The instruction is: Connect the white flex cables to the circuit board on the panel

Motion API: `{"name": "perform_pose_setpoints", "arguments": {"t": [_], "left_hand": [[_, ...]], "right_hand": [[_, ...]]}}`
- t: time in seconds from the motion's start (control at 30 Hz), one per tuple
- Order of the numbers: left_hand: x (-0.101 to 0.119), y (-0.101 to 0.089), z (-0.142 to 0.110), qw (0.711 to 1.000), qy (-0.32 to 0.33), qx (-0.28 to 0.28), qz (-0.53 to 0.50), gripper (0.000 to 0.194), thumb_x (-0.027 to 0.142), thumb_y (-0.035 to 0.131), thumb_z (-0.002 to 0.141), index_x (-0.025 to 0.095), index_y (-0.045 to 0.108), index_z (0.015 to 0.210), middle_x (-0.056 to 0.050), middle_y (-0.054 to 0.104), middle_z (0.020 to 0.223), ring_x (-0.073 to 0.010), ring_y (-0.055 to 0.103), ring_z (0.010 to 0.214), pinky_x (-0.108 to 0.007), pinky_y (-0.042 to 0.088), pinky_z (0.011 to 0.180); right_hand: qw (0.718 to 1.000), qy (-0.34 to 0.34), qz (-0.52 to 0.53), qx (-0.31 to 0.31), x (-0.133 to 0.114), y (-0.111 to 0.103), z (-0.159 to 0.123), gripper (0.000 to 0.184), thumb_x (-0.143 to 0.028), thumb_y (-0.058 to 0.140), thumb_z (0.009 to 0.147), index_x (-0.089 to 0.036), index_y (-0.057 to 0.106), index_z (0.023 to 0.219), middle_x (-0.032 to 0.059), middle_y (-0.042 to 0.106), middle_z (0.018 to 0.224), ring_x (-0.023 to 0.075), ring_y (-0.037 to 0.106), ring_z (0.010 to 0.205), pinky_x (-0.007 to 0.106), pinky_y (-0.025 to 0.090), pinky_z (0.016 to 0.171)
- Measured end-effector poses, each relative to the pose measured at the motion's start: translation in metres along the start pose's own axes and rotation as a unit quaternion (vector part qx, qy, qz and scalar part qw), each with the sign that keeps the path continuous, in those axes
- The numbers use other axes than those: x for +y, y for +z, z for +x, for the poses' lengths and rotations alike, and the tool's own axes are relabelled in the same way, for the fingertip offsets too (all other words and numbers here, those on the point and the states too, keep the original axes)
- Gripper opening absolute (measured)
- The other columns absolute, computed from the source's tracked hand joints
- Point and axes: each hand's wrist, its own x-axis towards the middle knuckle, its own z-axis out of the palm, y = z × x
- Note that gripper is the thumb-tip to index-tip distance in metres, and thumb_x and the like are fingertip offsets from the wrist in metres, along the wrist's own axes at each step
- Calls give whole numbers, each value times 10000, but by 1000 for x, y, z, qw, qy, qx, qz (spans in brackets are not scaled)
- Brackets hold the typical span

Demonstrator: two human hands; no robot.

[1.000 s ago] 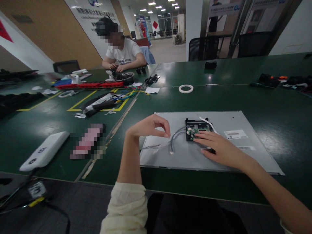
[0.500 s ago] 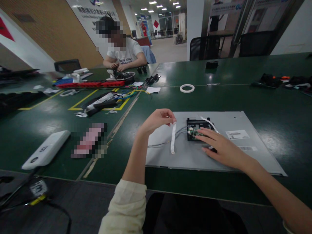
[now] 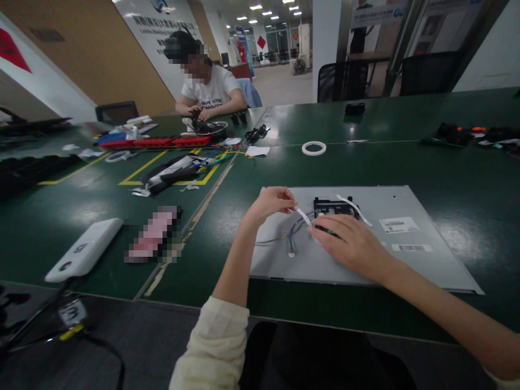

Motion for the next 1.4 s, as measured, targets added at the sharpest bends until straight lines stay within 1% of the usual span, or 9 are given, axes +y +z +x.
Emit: {"name": "perform_pose_setpoints", "arguments": {"t": [0.17, 0.27, 0.43, 0.6, 0.8, 0.97, 1.03, 1.23, 1.4], "left_hand": [[0, 1, -2, 1000, -14, 8, -8, 88, 134, 658, 689, 110, 581, 726, -12, 621, 684, -67, 582, 597, -208, 501, 593], [1, 2, -3, 1000, -20, 13, -17, 88, 127, 661, 688, 108, 581, 718, -11, 620, 677, -67, 582, 592, -208, 501, 592], [0, -1, -3, 999, -29, 11, -28, 86, 127, 661, 692, 107, 587, 730, -15, 629, 687, -70, 593, 612, -206, 499, 607], [-3, -2, -1, 997, -33, -8, -64, 95, 131, 663, 692, 108, 585, 742, -19, 637, 699, -66, 595, 614, -204, 497, 618], [0, 0, -3, 998, -33, -14, -49, 108, 148, 664, 686, 115, 578, 742, -16, 620, 695, -75, 591, 625, -212, 493, 617], [-3, 0, -1, 997, 6, 1, 72, 204, 311, 626, 733, 138, 574, 828, -43, 622, 832, -120, 594, 732, -248, 486, 638], [-4, 0, -1, 987, 39, -19, 156, 289, 356, 641, 709, 151, 565, 898, -48, 612, 904, -143, 586, 791, -271, 473, 686], [-1, 6, -9, 916, 113, -171, 345, 696, 251, 711, 544, 170, 454, 1186, -98, 473, 1181, -241, 472, 1068, -338, 397, 887], [-2, 2, -11, 915, 85, -156, 363, 652, 149, 598, 567, 176, 420, 1194, -87, 449, 1161, -200, 505, 963, -299, 416, 810]], "right_hand": [[998, -32, 3, 58, -2, 15, 9, 241, -84, 464, 879, -138, 638, 1036, 79, 633, 1101, 181, 554, 1070, 359, 468, 912], [996, -6, 34, 86, -3, 18, 10, 260, -147, 488, 874, -131, 606, 1106, 88, 611, 1149, 184, 536, 1097, 355, 458, 932], [995, -1, 53, 87, -8, 15, 9, 447, -359, 572, 824, -134, 543, 1209, 133, 533, 1248, 254, 454, 1187, 432, 418, 970], [995, 23, -1, 93, -9, 17, 6, 288, -166, 544, 848, -172, 589, 1132, 100, 589, 1152, 223, 508, 1113, 380, 446, 915], [987, 81, 41, 134, 0, 17, -1, 157, -138, 535, 868, -178, 639, 979, 47, 657, 994, 160, 595, 907, 322, 484, 808], [972, 128, 59, 187, 8, 18, -4, 155, -170, 534, 875, -205, 658, 962, 28, 673, 985, 153, 619, 890, 316, 490, 800], [968, 144, 41, 203, 11, 18, -4, 156, -174, 534, 873, -213, 663, 952, 23, 677, 981, 155, 624, 893, 321, 488, 797], [966, 138, -21, 219, 21, 11, -1, 167, -154, 559, 852, -217, 652, 976, 17, 677, 1000, 163, 625, 907, 326, 471, 801], [958, 139, -40, 246, 26, 6, 3, 184, -154, 564, 847, -238, 647, 987, 14, 674, 1007, 174, 623, 916, 334, 456, 800]]}}
